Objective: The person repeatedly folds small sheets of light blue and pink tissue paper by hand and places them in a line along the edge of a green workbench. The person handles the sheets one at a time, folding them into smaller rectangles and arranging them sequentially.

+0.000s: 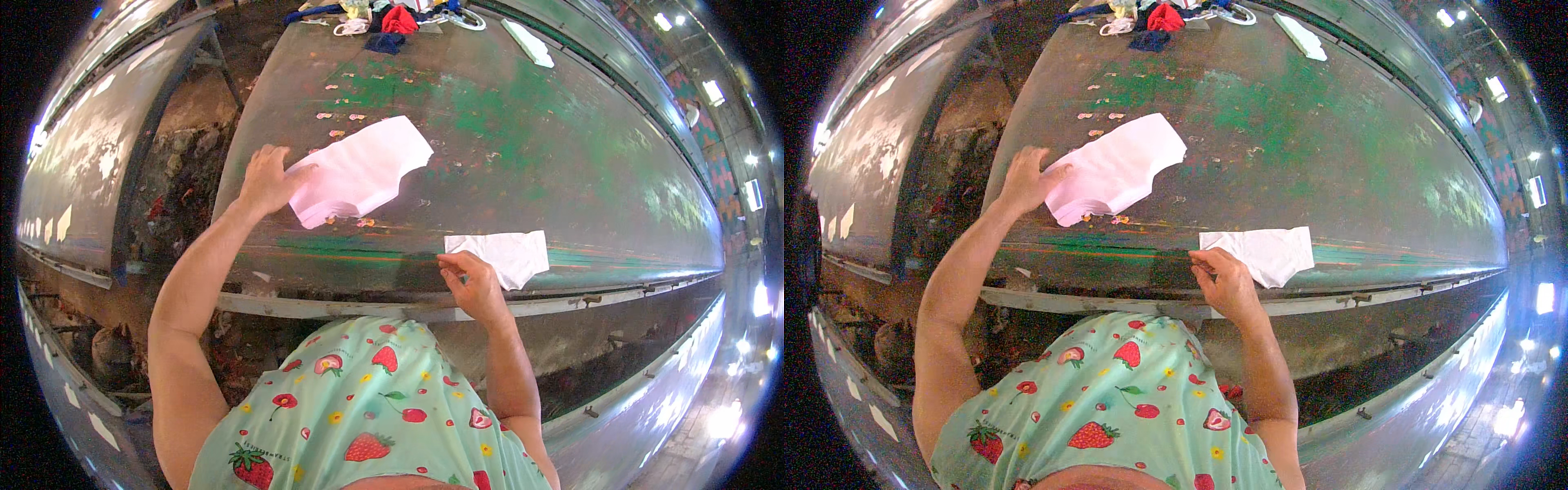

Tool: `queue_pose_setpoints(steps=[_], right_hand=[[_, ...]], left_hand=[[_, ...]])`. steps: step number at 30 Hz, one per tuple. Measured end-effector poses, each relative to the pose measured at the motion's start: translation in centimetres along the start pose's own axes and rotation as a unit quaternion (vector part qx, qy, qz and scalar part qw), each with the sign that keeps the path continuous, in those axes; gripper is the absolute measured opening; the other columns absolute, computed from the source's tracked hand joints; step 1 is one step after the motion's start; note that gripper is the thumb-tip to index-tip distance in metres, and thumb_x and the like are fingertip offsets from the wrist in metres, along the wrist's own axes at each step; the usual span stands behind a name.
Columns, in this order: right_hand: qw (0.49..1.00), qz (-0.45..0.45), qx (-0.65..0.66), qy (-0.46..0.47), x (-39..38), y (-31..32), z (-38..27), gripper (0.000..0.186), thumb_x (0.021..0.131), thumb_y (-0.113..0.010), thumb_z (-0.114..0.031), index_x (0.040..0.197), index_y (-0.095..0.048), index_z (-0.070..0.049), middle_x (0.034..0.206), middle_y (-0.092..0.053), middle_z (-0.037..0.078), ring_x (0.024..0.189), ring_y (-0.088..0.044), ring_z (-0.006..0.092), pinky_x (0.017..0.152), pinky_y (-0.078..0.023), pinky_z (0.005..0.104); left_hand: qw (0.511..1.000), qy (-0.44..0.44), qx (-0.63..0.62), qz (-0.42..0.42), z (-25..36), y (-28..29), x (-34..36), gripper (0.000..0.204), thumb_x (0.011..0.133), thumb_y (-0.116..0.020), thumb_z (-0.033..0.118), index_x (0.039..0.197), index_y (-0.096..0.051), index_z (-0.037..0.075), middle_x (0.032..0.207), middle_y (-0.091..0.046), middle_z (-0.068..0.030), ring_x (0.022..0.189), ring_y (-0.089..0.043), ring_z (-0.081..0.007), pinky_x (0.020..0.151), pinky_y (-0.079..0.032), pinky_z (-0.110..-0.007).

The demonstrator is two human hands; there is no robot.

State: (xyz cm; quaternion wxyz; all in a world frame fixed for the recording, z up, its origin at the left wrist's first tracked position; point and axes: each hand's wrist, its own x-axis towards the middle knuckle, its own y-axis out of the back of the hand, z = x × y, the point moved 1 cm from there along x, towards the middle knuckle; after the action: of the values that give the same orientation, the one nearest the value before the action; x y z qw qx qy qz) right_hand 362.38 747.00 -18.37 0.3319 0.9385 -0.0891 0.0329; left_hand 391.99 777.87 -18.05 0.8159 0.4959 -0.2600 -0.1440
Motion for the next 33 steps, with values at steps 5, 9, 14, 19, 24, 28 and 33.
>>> queue_pose_setpoints(steps=[5, 9, 14, 19, 24, 28, 33], right_hand=[[0.999, -0.005, 0.039, -0.028, 0.8, -2.6, -0.8, 0.023, 0.094, -0.072, -0.003, 0.117, -0.074, -0.001, 0.104, -0.075, 0.017, 0.088, -0.075, 0.0311, 0.078, -0.06, 0.0393], [0.998, -0.035, 0.025, 0.035, 2.2, -3.7, -1.9, 0.02, 0.094, -0.072, -0.006, 0.113, -0.074, -0.002, 0.103, -0.075, 0.018, 0.09, -0.074, 0.0367, 0.078, -0.06, 0.0428], [0.998, -0.04, 0.023, 0.039, 3.2, -4.0, -2.7, 0.023, 0.093, -0.072, -0.006, 0.115, -0.073, -0.003, 0.104, -0.073, 0.018, 0.09, -0.072, 0.0384, 0.078, -0.059, 0.0449], [0.993, -0.09, 0.077, -0.009, 2.9, -4.6, -2.5, 0.027, 0.095, -0.071, -0.002, 0.122, -0.072, -0.001, 0.108, -0.072, 0.016, 0.089, -0.074, 0.0283, 0.078, -0.06, 0.0388], [0.824, -0.162, 0.479, -0.256, 3.9, -6.8, -2.1, 0.043, 0.108, -0.06, -0.012, 0.147, -0.054, 0.005, 0.131, -0.068, 0.016, 0.1, -0.074, 0.0258, 0.085, -0.064, 0.0356], [0.693, -0.198, 0.614, -0.321, 5.6, -9.0, -2.0, 0.052, 0.108, -0.062, -0.019, 0.151, -0.046, 0.005, 0.136, -0.063, 0.019, 0.103, -0.074, 0.0287, 0.087, -0.064, 0.0379], [0.618, -0.147, 0.716, -0.289, 7.1, -11.9, -2.3, 0.055, 0.106, -0.063, -0.019, 0.151, -0.04, 0.003, 0.127, -0.061, 0.016, 0.101, -0.073, 0.0327, 0.089, -0.064, 0.0415]], left_hand=[[0.989, 0.064, 0.052, -0.125, -0.3, -1.8, -0.4, 0.075, 0.094, -0.066, 0.064, 0.101, -0.07, -0.01, 0.107, -0.071, -0.0291, 0.11, -0.065, -0.0446, 0.097, -0.05, -0.052], [0.992, 0.057, 0.007, -0.115, 1.0, -1.0, -0.8, 0.068, 0.09, -0.075, 0.059, 0.095, -0.068, -0.009, 0.1, -0.071, -0.0271, 0.099, -0.068, -0.0411, 0.091, -0.052, -0.049], [0.933, 0.182, -0.278, -0.141, 2.0, -0.3, -1.9, 0.053, 0.088, -0.083, 0.039, 0.112, -0.071, -0.007, 0.111, -0.074, -0.0193, 0.095, -0.073, -0.0307, 0.088, -0.056, -0.041], [0.596, 0.425, -0.678, -0.063, 2.7, -1.6, -3.8, 0.051, 0.09, -0.081, 0.013, 0.135, -0.064, -0.002, 0.122, -0.073, -0.0124, 0.11, -0.07, -0.0212, 0.097, -0.055, -0.038], [0.729, 0.288, -0.62, -0.047, 5.1, -2.7, -4.7, 0.054, 0.09, -0.078, 0.006, 0.14, -0.06, -0.004, 0.131, -0.068, -0.012, 0.117, -0.067, -0.0221, 0.101, -0.053, -0.037], [0.728, 0.261, -0.634, -0.009, 8.0, -2.7, -3.5, 0.054, 0.092, -0.076, 0.004, 0.143, -0.058, -0.004, 0.134, -0.066, -0.0134, 0.119, -0.067, -0.0229, 0.101, -0.055, -0.036], [0.703, 0.273, -0.657, -0.008, 10.5, 1.7, -3.9, 0.051, 0.092, -0.074, 0.003, 0.14, -0.059, -0.006, 0.126, -0.07, -0.015, 0.11, -0.072, -0.0244, 0.095, -0.059, -0.038]])
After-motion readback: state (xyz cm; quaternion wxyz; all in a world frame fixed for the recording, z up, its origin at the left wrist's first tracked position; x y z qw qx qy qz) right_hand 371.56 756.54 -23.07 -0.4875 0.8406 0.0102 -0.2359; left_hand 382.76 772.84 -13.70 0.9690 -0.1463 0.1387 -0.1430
